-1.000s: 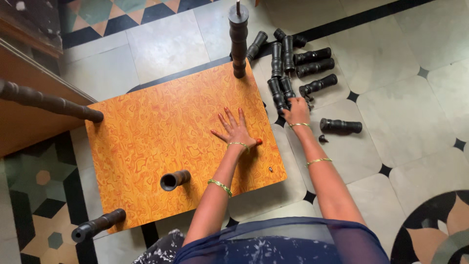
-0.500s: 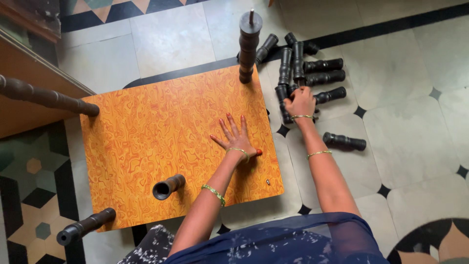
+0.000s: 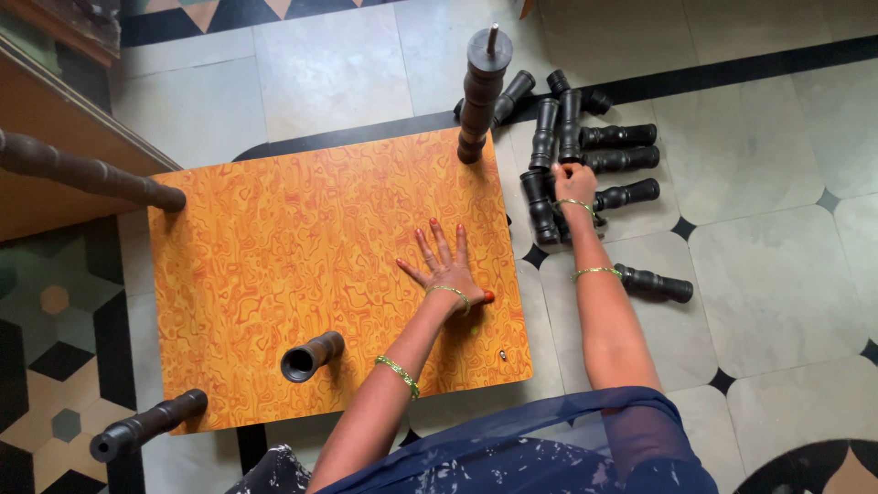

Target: The person assembles a small wooden table by inserting cylindrical legs into pre-drilled holes in the tabletop. They handle multiple legs and align them with the tabletop, then place the tabletop onto the legs.

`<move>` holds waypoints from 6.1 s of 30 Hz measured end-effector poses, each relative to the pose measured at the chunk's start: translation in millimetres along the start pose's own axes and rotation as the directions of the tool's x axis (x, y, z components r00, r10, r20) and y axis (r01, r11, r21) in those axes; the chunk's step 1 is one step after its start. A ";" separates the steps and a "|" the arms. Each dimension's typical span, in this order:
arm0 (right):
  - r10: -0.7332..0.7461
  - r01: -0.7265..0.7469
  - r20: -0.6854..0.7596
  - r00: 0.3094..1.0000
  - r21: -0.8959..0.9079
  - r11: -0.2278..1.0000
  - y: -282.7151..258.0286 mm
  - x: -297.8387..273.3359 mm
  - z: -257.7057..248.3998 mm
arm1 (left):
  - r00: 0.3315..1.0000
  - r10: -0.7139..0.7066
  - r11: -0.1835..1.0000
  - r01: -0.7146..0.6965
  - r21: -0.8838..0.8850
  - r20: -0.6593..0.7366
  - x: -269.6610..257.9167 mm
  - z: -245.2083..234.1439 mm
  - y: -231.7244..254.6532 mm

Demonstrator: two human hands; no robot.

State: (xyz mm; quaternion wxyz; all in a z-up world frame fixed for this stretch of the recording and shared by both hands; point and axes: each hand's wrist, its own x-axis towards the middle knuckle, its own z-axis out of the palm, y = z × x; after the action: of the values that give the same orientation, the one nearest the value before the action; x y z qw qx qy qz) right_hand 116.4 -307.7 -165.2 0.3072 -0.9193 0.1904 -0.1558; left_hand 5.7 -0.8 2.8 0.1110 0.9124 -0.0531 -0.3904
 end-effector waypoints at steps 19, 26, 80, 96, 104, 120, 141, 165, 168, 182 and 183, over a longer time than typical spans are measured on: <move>-0.303 0.329 -0.388 0.871 0.001 0.944 -170.1 -78.7 -200.0 | 0.979 0.104 0.993 -0.112 -0.032 -0.176 9.6 23.8 -17.9; -0.232 0.290 -0.285 0.930 0.179 0.940 -247.1 -154.0 -242.4 | 0.927 0.243 0.936 -0.301 -0.183 -0.286 0.9 62.3 -47.6; -0.102 0.042 0.900 0.425 0.093 0.995 -365.3 -403.5 -134.4 | 0.755 -0.124 0.462 -0.530 -0.711 -0.644 -215.8 117.2 -311.2; 0.326 0.069 0.599 0.731 -0.540 0.839 -150.0 -499.5 -103.6 | 0.747 -0.172 0.521 -0.484 -0.703 -0.642 -199.2 176.7 -263.7; 0.385 -0.250 0.339 0.858 -0.379 0.891 -131.2 -490.2 -108.6 | 0.796 -0.153 0.464 -0.465 -0.754 -0.586 -200.9 165.9 -226.1; 0.721 -0.425 0.372 0.584 0.898 -0.119 -49.7 -398.9 -155.6 | 0.914 -0.065 0.394 -0.346 -0.851 -0.401 -176.0 173.1 -129.9; 0.417 -0.497 0.348 0.840 0.803 0.330 -162.1 -364.4 -157.8 | 0.806 0.036 0.430 -0.546 -0.719 -0.591 -202.5 154.3 -137.6; -0.421 0.038 0.508 0.751 0.604 0.796 -492.6 -412.2 -178.1 | 0.647 -0.134 0.461 -0.629 -0.626 -0.750 -248.2 68.6 -265.4; -0.381 0.049 0.530 0.758 0.536 0.843 -519.6 -414.9 -160.4 | 0.399 -0.201 0.577 -0.690 -0.437 -0.895 -257.0 69.7 -292.3; -0.675 0.342 0.304 0.672 0.682 0.647 -615.2 -432.6 -41.6 | 0.210 -0.517 0.727 -0.405 -0.555 -0.830 -270.6 45.2 -426.3; -0.676 0.357 0.294 0.675 0.673 0.648 -617.2 -435.5 -36.7 | 0.223 -0.491 0.733 -0.417 -0.537 -0.842 -265.6 43.2 -428.5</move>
State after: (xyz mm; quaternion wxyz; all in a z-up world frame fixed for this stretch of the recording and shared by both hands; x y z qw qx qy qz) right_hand -124.2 323.8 174.2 0.5424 -0.8049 -0.2382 -0.0337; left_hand -204.3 456.5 55.3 0.4319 0.8353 0.1989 0.2759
